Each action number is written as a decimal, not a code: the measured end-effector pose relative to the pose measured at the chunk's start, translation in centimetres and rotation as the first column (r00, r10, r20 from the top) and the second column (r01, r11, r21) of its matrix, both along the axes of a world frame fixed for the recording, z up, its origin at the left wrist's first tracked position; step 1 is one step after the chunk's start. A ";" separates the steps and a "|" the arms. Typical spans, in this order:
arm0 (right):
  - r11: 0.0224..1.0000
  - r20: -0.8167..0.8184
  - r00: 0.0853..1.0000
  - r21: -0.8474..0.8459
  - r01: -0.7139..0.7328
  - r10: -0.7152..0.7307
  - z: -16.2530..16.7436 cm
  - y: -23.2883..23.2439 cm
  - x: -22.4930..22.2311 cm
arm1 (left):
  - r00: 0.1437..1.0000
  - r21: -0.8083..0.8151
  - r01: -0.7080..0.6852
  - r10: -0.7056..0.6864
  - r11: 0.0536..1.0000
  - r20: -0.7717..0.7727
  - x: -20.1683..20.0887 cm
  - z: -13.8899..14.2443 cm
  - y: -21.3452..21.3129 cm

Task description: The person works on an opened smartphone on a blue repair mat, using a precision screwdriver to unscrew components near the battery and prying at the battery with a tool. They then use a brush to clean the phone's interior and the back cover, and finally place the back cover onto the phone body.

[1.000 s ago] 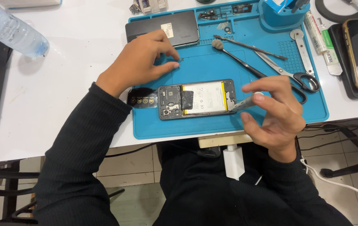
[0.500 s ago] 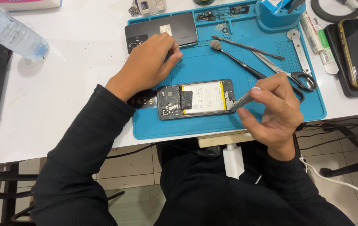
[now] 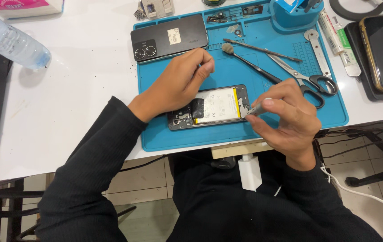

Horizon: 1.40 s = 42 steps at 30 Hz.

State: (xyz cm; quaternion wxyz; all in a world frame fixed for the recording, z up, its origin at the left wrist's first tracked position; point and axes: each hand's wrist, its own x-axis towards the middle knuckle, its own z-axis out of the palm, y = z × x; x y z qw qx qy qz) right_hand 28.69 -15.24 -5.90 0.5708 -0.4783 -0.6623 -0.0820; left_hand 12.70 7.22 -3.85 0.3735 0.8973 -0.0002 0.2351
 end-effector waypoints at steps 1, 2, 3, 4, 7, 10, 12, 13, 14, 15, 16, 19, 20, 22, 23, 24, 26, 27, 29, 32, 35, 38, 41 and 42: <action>1.000 0.005 1.000 0.011 0.003 -0.003 0.0 0.0 0.0 | 1.000 -0.040 0.014 -0.015 0.999 -0.003 0.0 0.0 -0.3; 1.000 0.011 1.000 0.022 0.005 -0.005 0.0 0.0 0.1 | 1.000 -0.079 0.027 -0.028 0.996 -0.006 0.0 0.0 -0.5; 0.999 0.017 1.000 0.034 0.005 -0.005 0.0 -0.1 0.1 | 0.999 -0.090 0.050 -0.049 0.995 0.014 -0.1 0.0 -0.6; 1.000 0.003 1.000 0.023 -0.008 0.008 -0.1 -0.1 0.1 | 0.997 -0.100 0.072 -0.069 0.992 0.034 0.0 0.0 -0.7; 1.000 -0.046 0.999 0.005 -0.027 0.027 -0.7 -0.3 0.1 | 0.994 -0.112 0.106 -0.103 0.988 0.035 0.2 -0.1 -1.0; 1.000 -0.112 0.993 0.022 -0.018 0.020 -1.5 -0.3 0.3 | 0.989 -0.098 0.149 -0.147 0.984 0.026 0.3 -0.2 -1.1; 0.999 -0.168 0.985 0.033 -0.022 0.028 -2.1 -0.4 0.3 | 0.987 -0.102 0.162 -0.162 0.982 0.007 0.3 -0.2 -1.2; 0.998 -0.177 0.984 0.060 -0.013 0.024 -2.4 -0.4 0.3 | 0.987 -0.111 0.158 -0.160 0.981 -0.012 0.4 -0.2 -1.3; 0.996 -0.187 0.982 0.087 -0.004 0.020 -2.7 -0.5 0.3 | 0.987 -0.122 0.154 -0.159 0.981 -0.030 0.4 -0.2 -1.5; 0.994 -0.200 0.980 0.104 0.016 0.005 -2.8 -0.5 0.2 | 0.987 -0.118 0.156 -0.159 0.981 -0.021 0.3 -0.2 -1.6; 0.992 -0.214 0.977 0.120 0.036 -0.009 -3.0 -0.6 0.2 | 0.987 -0.115 0.158 -0.161 0.981 -0.012 0.3 -0.1 -1.7; 0.986 -0.257 0.963 0.117 0.120 -0.087 -3.1 -0.6 -0.1 | 0.987 -0.161 0.154 -0.160 0.975 -0.025 0.4 0.0 -2.1; 0.985 -0.264 0.957 0.097 0.146 -0.116 -3.1 -0.7 -0.1 | 0.987 -0.186 0.150 -0.159 0.971 -0.036 0.4 0.0 -2.2; 0.983 -0.268 0.953 0.072 0.167 -0.142 -3.0 -0.7 -0.2 | 0.988 -0.181 0.140 -0.150 0.973 -0.043 0.2 0.1 -2.4; 0.985 -0.264 0.955 0.068 0.161 -0.137 -2.9 -0.7 -0.2 | 0.988 -0.177 0.135 -0.145 0.975 -0.047 0.2 0.2 -2.4; 0.986 -0.261 0.956 0.064 0.154 -0.133 -2.9 -0.7 -0.2 | 0.988 -0.179 0.130 -0.142 0.975 -0.059 0.1 0.3 -2.5; 0.984 -0.241 0.961 0.078 0.160 -0.137 -2.9 -0.7 -0.3 | 0.988 -0.180 0.118 -0.135 0.976 -0.081 0.2 0.4 -2.5; 0.983 -0.239 0.961 0.083 0.163 -0.139 -2.9 -0.7 -0.3 | 0.988 -0.179 0.125 -0.140 0.976 -0.072 0.2 0.5 -2.4; 0.982 -0.242 0.960 0.088 0.168 -0.142 -3.0 -0.7 -0.3 | 0.987 -0.179 0.139 -0.150 0.974 -0.054 0.2 0.5 -2.4; 0.978 -0.255 0.953 0.079 0.191 -0.165 -3.1 -0.8 -0.3 | 0.987 -0.182 0.143 -0.153 0.973 -0.045 0.1 0.5 -2.3; 0.974 -0.257 0.948 0.073 0.212 -0.187 -3.2 -0.9 -0.3 | 0.987 -0.198 0.141 -0.153 0.970 -0.045 0.1 0.5 -2.2; 0.974 -0.277 0.944 0.079 0.210 -0.181 -3.4 -1.0 -0.2 | 0.987 -0.214 0.110 -0.133 0.971 -0.094 0.1 0.4 -2.1; 0.973 -0.274 0.943 0.075 0.217 -0.189 -3.5 -1.0 -0.1 | 0.987 -0.208 0.130 -0.147 0.969 -0.066 0.1 0.3 -2.1; 0.972 -0.271 0.943 0.077 0.223 -0.194 -3.6 -1.0 -0.1 | 0.987 -0.211 0.131 -0.148 0.969 -0.068 0.1 0.3 -2.1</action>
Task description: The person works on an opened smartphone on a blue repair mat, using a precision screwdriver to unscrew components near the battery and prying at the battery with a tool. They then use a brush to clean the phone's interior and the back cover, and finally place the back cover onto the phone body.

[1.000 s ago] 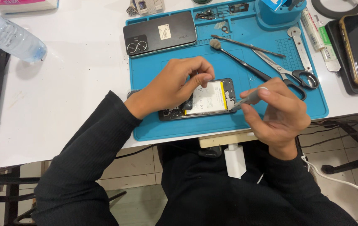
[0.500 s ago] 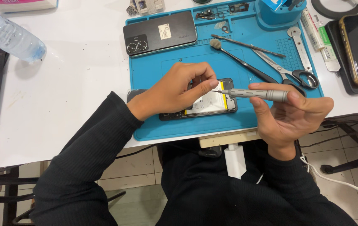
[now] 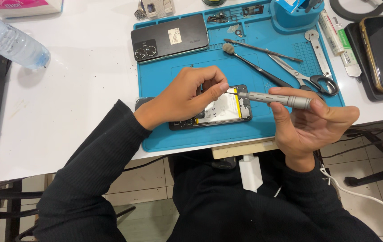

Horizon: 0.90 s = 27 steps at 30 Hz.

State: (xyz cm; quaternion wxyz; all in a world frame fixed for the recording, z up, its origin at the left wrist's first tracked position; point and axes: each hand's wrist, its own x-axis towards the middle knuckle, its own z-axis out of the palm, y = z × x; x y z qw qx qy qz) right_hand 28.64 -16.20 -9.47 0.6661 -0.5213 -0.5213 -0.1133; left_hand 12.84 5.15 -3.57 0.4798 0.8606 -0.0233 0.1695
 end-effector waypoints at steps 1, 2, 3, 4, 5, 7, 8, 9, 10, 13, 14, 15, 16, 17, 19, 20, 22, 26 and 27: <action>1.000 0.003 1.000 0.002 0.006 -0.006 0.0 0.0 0.1 | 1.000 -0.003 0.001 -0.001 1.000 -0.002 0.0 0.0 0.0; 1.000 0.003 1.000 0.011 0.011 -0.011 -0.1 0.0 0.1 | 1.000 -0.005 0.001 -0.001 1.000 -0.004 0.0 0.0 0.0; 1.000 0.003 1.000 0.019 0.015 -0.015 -0.1 0.1 0.2 | 1.000 -0.001 0.000 0.000 1.000 -0.005 0.0 0.0 0.0; 1.000 0.007 1.000 0.017 0.010 -0.011 -0.2 0.1 0.2 | 1.000 0.002 -0.001 0.001 1.000 -0.005 0.0 0.0 0.1; 1.000 0.011 1.000 0.013 0.006 -0.006 -0.2 0.0 0.2 | 1.000 0.004 -0.002 0.002 1.000 -0.007 0.0 -0.1 0.1; 1.000 0.014 1.000 0.010 0.003 -0.003 -0.3 0.0 0.3 | 1.000 -0.002 0.002 -0.002 1.000 -0.002 -0.1 -0.1 0.0; 1.000 0.013 1.000 0.010 0.004 -0.004 -0.3 0.0 0.3 | 1.000 -0.006 0.004 -0.004 1.000 0.001 0.0 -0.1 0.0; 1.000 0.013 1.000 0.007 0.003 -0.003 -0.3 -0.1 0.3 | 1.000 -0.002 0.000 0.000 1.000 -0.002 0.0 0.0 0.0; 1.000 0.012 1.000 0.005 0.002 -0.002 -0.3 -0.1 0.3 | 1.000 0.001 -0.004 0.004 1.000 -0.005 0.0 0.0 0.0; 1.000 0.022 1.000 -0.002 -0.008 0.008 -0.3 -0.1 0.4 | 1.000 0.006 -0.010 0.010 1.000 -0.010 0.0 0.0 0.0; 1.000 0.029 0.999 0.001 -0.014 0.014 -0.2 -0.1 0.4 | 1.000 0.005 -0.011 0.011 1.000 -0.011 0.0 0.0 0.0; 1.000 0.035 0.999 0.003 -0.014 0.014 -0.2 0.0 0.4 | 1.000 0.006 -0.010 0.010 1.000 -0.014 -0.1 0.1 0.0; 1.000 0.040 0.999 0.005 -0.013 0.013 -0.2 0.0 0.4 | 1.000 0.006 -0.009 0.009 1.000 -0.018 -0.1 0.1 0.0; 1.000 0.043 0.999 0.006 -0.006 0.006 -0.2 0.0 0.4 | 1.000 0.006 -0.008 0.008 1.000 -0.021 -0.1 0.2 -0.1; 1.000 0.050 0.999 0.009 0.001 -0.001 -0.1 0.1 0.4 | 1.000 0.016 -0.010 0.010 1.000 -0.024 -0.2 0.3 0.0; 1.000 0.054 0.999 0.011 0.001 -0.002 -0.1 0.1 0.4 | 1.000 0.022 -0.011 0.012 1.000 -0.025 -0.2 0.3 0.0; 1.000 0.058 0.998 0.016 -0.001 0.000 0.0 0.2 0.3 | 1.000 0.018 -0.007 0.007 1.000 -0.023 -0.4 0.4 0.0; 1.000 0.068 0.998 0.019 -0.001 -0.001 0.2 0.3 0.2 | 0.999 0.024 -0.004 0.005 1.000 -0.042 -0.4 0.5 -0.1; 1.000 0.071 0.998 0.014 0.000 -0.001 0.3 0.2 0.2 | 0.999 0.024 -0.002 0.003 1.000 -0.042 -0.4 0.5 -0.1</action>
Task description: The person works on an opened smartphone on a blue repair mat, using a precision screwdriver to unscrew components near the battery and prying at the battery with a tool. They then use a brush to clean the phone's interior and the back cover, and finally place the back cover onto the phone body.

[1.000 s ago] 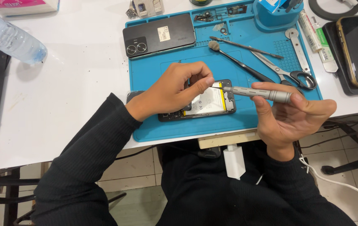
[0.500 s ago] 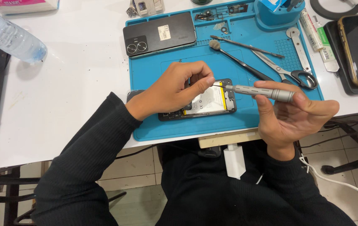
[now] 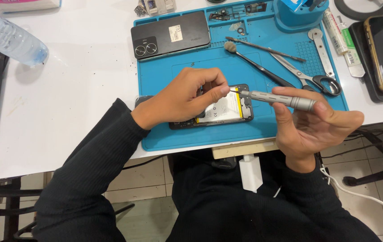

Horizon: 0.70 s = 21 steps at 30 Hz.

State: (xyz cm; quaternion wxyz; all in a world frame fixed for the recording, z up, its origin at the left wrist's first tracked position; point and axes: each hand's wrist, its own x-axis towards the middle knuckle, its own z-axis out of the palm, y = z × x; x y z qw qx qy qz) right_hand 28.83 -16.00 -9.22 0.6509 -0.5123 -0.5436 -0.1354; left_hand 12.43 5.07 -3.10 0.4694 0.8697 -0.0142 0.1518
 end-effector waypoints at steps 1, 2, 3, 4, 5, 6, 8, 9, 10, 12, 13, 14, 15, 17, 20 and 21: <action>1.000 0.003 1.000 -0.005 0.000 0.000 0.0 -0.1 0.0 | 1.000 0.000 0.001 -0.001 1.000 0.000 0.0 0.0 0.0; 1.000 0.005 1.000 -0.012 0.001 -0.001 0.1 -0.2 0.0 | 1.000 0.000 0.002 -0.002 1.000 0.000 0.0 -0.1 0.0; 1.000 0.002 1.000 -0.017 0.001 -0.001 0.1 -0.2 -0.1 | 1.000 -0.005 0.004 -0.004 1.000 -0.001 0.0 -0.1 0.1; 1.000 -0.001 1.000 -0.021 0.002 -0.002 0.1 -0.2 -0.1 | 1.000 -0.010 0.006 -0.006 1.000 -0.003 0.1 -0.1 0.1; 1.000 -0.010 1.000 -0.023 0.001 -0.002 0.1 -0.2 -0.2 | 1.000 -0.015 0.008 -0.008 1.000 -0.004 0.1 -0.1 0.1; 1.000 -0.019 1.000 -0.023 0.002 -0.003 0.1 -0.2 -0.2 | 1.000 -0.016 0.006 -0.007 1.000 -0.007 0.0 -0.1 0.1; 1.000 -0.013 1.000 -0.011 -0.003 0.003 0.0 -0.1 -0.2 | 1.000 -0.019 0.005 -0.005 1.000 -0.011 0.0 -0.2 0.1; 1.000 -0.014 1.000 -0.007 -0.007 0.007 0.0 -0.1 -0.2 | 1.000 -0.025 0.007 -0.008 1.000 -0.014 0.0 -0.2 0.0; 1.000 -0.014 1.000 -0.002 -0.011 0.010 0.0 0.0 -0.2 | 1.000 -0.030 0.009 -0.009 1.000 -0.017 0.0 -0.1 0.0; 1.000 -0.020 1.000 0.004 -0.012 0.012 0.0 0.0 -0.2 | 1.000 -0.034 0.011 -0.012 0.999 -0.018 0.0 -0.1 0.0; 1.000 -0.021 1.000 0.007 -0.009 0.010 0.0 0.1 -0.2 | 1.000 -0.034 0.012 -0.012 0.999 -0.017 0.0 -0.1 0.0; 1.000 -0.018 1.000 0.012 0.001 -0.001 0.0 0.1 -0.2 | 1.000 -0.033 0.012 -0.013 0.999 -0.016 0.0 -0.1 0.0; 1.000 -0.015 1.000 0.017 0.012 -0.012 0.1 0.2 -0.1 | 1.000 -0.037 0.013 -0.014 0.999 -0.017 0.0 -0.1 0.0; 1.000 -0.001 1.000 0.008 0.004 -0.004 0.1 0.2 -0.1 | 1.000 -0.046 0.015 -0.016 0.999 -0.019 0.0 -0.1 0.0; 1.000 0.016 1.000 0.006 -0.010 0.010 0.2 0.2 -0.1 | 1.000 -0.050 0.011 -0.012 0.999 -0.028 0.0 -0.1 -0.1; 1.000 0.021 1.000 0.006 -0.016 0.016 0.2 0.2 -0.1 | 0.999 -0.049 0.010 -0.011 0.999 -0.031 0.0 -0.1 -0.1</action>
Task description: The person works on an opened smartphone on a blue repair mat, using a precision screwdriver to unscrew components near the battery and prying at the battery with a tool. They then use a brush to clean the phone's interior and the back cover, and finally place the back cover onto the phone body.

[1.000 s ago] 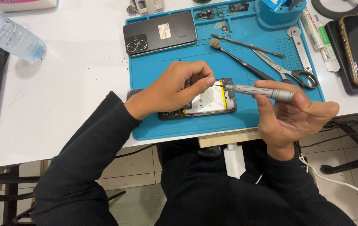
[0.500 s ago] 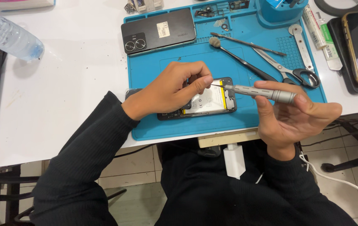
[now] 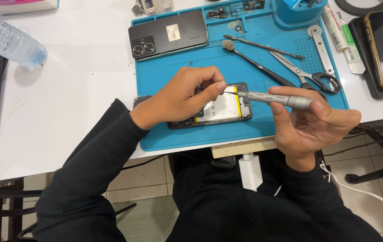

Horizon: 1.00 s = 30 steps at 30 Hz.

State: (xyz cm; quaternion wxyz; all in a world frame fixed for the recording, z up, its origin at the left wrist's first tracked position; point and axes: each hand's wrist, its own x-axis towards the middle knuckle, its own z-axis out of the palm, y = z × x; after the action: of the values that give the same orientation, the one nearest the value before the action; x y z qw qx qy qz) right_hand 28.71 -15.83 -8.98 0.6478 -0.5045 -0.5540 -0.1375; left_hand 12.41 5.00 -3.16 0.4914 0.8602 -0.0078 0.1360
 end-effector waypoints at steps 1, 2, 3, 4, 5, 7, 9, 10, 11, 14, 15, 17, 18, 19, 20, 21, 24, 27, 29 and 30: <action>1.000 0.000 1.000 0.007 0.000 0.000 0.0 0.0 0.0 | 1.000 0.001 -0.001 0.001 1.000 -0.003 0.0 0.0 0.0; 1.000 -0.001 1.000 0.015 0.000 0.000 0.0 0.1 0.1 | 1.000 0.003 -0.002 0.002 1.000 -0.006 0.0 0.1 0.0; 1.000 0.003 1.000 0.016 0.000 0.000 -0.1 0.1 0.1 | 1.000 0.006 -0.002 0.003 1.000 -0.004 0.0 0.1 0.0; 1.000 0.007 1.000 0.017 0.001 -0.001 -0.1 0.1 0.1 | 1.000 0.008 -0.002 0.002 1.000 -0.001 0.0 0.1 0.0; 1.000 0.015 1.000 0.011 0.003 -0.003 -0.2 0.1 0.1 | 1.000 0.010 -0.001 0.001 1.000 0.001 0.0 0.1 0.0; 1.000 0.015 1.000 0.013 0.005 -0.005 -0.3 0.1 0.1 | 1.000 0.012 0.000 0.000 1.000 0.002 0.0 0.1 0.0; 1.000 0.001 1.000 0.021 0.003 -0.003 -0.4 0.1 0.0 | 1.000 0.017 0.001 -0.001 1.000 0.005 0.0 0.0 0.0; 1.000 -0.003 1.000 0.022 0.002 -0.002 -0.4 0.1 -0.1 | 1.000 0.022 0.001 -0.001 1.000 0.008 0.0 0.0 0.1; 1.000 -0.003 1.000 0.018 0.000 0.000 -0.4 0.0 -0.1 | 1.000 0.027 0.002 -0.002 1.000 0.011 0.0 0.0 0.1; 1.000 0.002 1.000 0.007 -0.014 0.014 -0.3 0.0 -0.3 | 1.000 0.012 0.009 -0.009 1.000 0.011 0.0 -0.2 0.1; 1.000 0.004 1.000 0.004 -0.022 0.022 -0.2 0.1 -0.3 | 1.000 0.015 0.009 -0.010 1.000 0.010 0.0 -0.2 0.2; 1.000 0.016 1.000 0.008 -0.009 0.009 0.0 0.2 -0.3 | 1.000 0.021 0.010 -0.010 1.000 0.009 0.1 -0.2 0.2; 1.000 0.022 1.000 0.011 -0.003 0.003 0.1 0.2 -0.3 | 1.000 0.024 0.008 -0.008 1.000 0.002 0.1 -0.2 0.2; 1.000 0.020 1.000 0.005 -0.001 0.001 0.2 0.2 -0.3 | 1.000 0.028 0.006 -0.006 1.000 -0.004 0.1 -0.2 0.2; 1.000 0.018 1.000 0.000 0.002 -0.002 0.2 0.2 -0.3 | 1.000 0.032 0.004 -0.004 0.999 -0.011 0.1 -0.2 0.2; 1.000 0.016 1.000 -0.006 0.004 -0.003 0.2 0.2 -0.3 | 1.000 0.031 0.003 -0.002 1.000 -0.016 0.1 -0.2 0.2; 1.000 0.051 0.999 0.015 -0.014 0.014 0.2 0.3 -0.3 | 0.999 0.037 0.008 -0.007 0.999 -0.032 0.0 0.2 0.0; 0.999 0.074 0.997 0.029 -0.032 0.030 0.3 0.5 -0.7 | 0.999 0.117 0.006 -0.001 0.993 -0.034 -0.6 1.1 -0.2; 0.996 0.032 0.996 0.020 -0.085 0.084 0.6 0.4 -1.0 | 0.999 0.233 -0.011 0.018 0.972 -0.026 -1.6 1.8 -0.9; 0.994 0.010 0.994 0.018 -0.111 0.111 0.9 0.3 -1.3 | 0.997 0.297 -0.064 0.071 0.953 -0.014 -2.3 2.0 -1.5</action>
State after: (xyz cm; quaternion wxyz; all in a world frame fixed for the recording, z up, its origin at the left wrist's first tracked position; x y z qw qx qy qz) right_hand 27.44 -15.50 -8.09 0.6567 -0.4663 -0.5826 -0.1087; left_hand 10.12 3.48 -1.12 0.3520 0.9255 0.0073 0.1393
